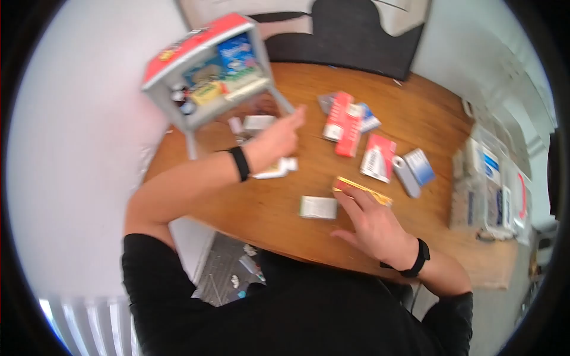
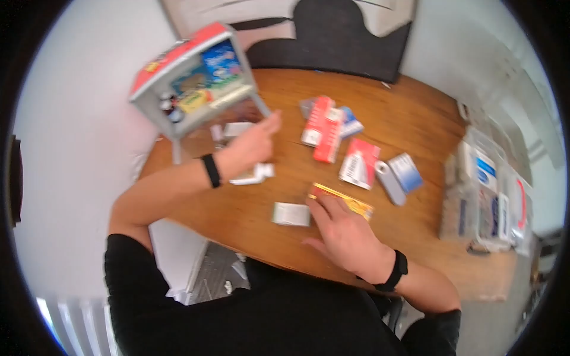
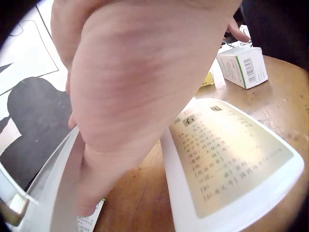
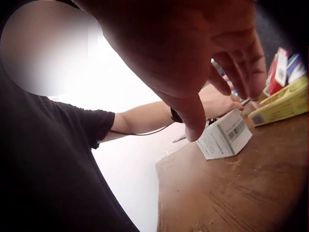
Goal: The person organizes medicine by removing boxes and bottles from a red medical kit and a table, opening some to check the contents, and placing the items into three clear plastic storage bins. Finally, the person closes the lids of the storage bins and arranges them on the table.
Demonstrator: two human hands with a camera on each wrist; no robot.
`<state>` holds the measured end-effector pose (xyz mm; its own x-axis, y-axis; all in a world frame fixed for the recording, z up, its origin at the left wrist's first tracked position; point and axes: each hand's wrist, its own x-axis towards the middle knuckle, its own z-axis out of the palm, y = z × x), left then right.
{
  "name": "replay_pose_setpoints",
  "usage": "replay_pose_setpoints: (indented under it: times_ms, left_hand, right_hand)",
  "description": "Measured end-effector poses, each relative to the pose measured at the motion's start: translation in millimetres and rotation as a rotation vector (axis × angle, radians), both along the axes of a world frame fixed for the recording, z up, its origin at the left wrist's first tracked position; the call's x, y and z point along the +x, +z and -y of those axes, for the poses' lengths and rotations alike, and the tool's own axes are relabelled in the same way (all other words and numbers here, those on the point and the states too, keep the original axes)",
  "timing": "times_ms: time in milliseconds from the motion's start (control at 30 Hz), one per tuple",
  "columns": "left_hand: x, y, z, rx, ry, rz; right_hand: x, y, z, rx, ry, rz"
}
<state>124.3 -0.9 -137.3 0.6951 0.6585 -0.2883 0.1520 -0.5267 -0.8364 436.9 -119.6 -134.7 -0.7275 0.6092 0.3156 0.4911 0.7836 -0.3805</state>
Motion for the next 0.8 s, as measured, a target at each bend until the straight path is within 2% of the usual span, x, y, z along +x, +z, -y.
replay_pose_setpoints:
  times_ms: [33,100,167,267,367,500,567,600,667,800]
  left_hand:
    - [0.7,-1.3,2.5,0.011,0.042,-0.047]
    - [13.2,21.8,20.8,0.043,0.072,-0.276]
    - [23.4,28.0,27.1,0.080,0.155,-0.446]
    - [14.1,20.1,25.8,0.167,0.123,-0.398]
    - [10.8,10.9,20.5,0.192,0.180,-0.400]
    - [8.7,3.0,10.1,0.093,0.249,-0.346]
    - [7.6,12.4,18.3,0.086,0.201,-0.130]
    - [9.1,15.1,19.8,0.086,0.203,-0.129]
    - [12.2,18.0,21.7,-0.036,0.083,0.058]
    - [24.3,7.1,21.9,-0.053,0.017,0.052]
  right_hand:
    - [-11.6,-3.4,-4.8,0.019,0.052,-0.040]
    - [-22.3,-10.0,-10.8,-0.143,-0.009,0.121]
    - [-28.1,-19.0,-16.6,-0.067,0.026,0.094]
    - [-30.9,-18.3,-19.1,-0.024,0.068,0.148]
    - [-31.9,-16.4,-16.2,-0.052,0.057,0.146]
    - [-26.1,-12.1,-13.3,-0.110,0.066,0.075]
    - [-24.0,-12.5,-12.5,-0.156,0.062,0.058]
    - [-23.1,-13.0,-12.1,-0.158,0.061,0.030]
    - [-22.7,-12.1,-12.0,-0.161,0.063,0.003]
    - [-22.0,-10.7,-13.2,-0.197,0.070,0.043]
